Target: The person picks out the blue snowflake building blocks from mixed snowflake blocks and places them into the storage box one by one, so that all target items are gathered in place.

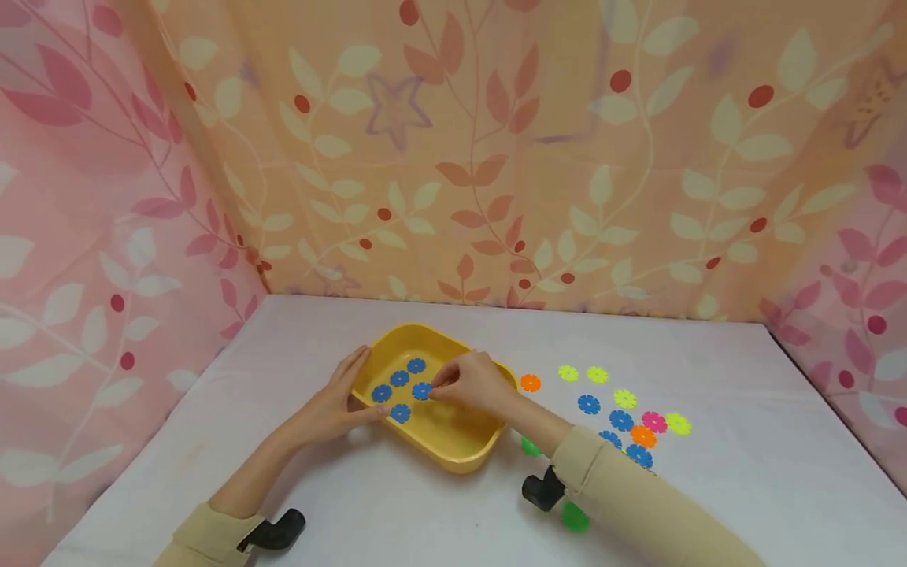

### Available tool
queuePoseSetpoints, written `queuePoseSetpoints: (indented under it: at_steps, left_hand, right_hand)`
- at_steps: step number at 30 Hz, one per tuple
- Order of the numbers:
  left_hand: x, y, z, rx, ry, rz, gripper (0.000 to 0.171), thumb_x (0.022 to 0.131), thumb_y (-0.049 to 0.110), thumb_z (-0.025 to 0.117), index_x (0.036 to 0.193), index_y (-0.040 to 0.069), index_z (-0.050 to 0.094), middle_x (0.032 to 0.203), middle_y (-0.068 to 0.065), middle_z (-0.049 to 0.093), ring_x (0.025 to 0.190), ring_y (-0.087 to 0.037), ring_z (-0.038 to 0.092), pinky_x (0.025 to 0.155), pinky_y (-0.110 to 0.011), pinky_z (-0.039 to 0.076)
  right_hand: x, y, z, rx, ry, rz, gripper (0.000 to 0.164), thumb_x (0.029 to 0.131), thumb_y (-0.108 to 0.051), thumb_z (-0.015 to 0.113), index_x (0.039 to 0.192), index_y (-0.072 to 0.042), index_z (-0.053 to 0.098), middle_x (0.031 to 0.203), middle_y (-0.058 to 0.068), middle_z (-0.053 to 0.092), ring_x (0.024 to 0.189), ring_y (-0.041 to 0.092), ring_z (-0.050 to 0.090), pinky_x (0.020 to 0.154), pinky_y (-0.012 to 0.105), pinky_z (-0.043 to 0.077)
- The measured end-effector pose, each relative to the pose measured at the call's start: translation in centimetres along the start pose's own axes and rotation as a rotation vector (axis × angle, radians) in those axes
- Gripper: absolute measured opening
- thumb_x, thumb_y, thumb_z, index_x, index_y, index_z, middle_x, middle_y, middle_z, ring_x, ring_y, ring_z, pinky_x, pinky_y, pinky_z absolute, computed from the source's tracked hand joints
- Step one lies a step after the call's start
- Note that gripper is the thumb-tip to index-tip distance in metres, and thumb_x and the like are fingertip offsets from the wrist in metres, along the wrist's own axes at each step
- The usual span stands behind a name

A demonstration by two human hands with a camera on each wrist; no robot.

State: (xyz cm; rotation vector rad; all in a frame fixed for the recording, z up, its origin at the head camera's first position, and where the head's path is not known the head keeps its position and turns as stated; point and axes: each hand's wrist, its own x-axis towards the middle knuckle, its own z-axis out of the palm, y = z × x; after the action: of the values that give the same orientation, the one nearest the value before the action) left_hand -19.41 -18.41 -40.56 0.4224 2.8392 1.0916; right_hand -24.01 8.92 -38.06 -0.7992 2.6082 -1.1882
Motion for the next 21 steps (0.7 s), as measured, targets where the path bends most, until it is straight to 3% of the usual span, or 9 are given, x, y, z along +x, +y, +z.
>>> queuePoseSetpoints:
  at_steps: [9, 21]
  left_hand:
    - [-0.1, -0.1, 0.1, 0.008, 0.003, 0.010, 0.111, 0.080, 0.063, 0.069, 0.158, 0.016, 0.006, 0.163, 0.000, 0.001, 0.145, -0.034, 0.021, 0.110, -0.058, 0.025]
    - [0.0, -0.1, 0.0, 0.005, 0.002, 0.002, 0.111, 0.080, 0.063, 0.069, 0.158, 0.017, 0.006, 0.163, 0.002, 0.001, 0.144, -0.034, 0.022, 0.110, -0.059, 0.026]
  right_hand:
    - [2.5, 0.8, 1.3, -0.183, -0.058, 0.008, 0.008, 0.080, -0.023, 0.082, 0.081, -0.016, 0.077, 0.072, -0.011, 0.067, 0.071, 0.009, 0.058, 0.067, 0.023, 0.051]
    - [3.4, 1.4, 1.7, -0.196, -0.093, -0.103, 0.009, 0.081, -0.018, 0.081, 0.083, -0.011, 0.076, 0.072, -0.010, 0.067, 0.068, 0.005, 0.059, 0.065, 0.020, 0.051]
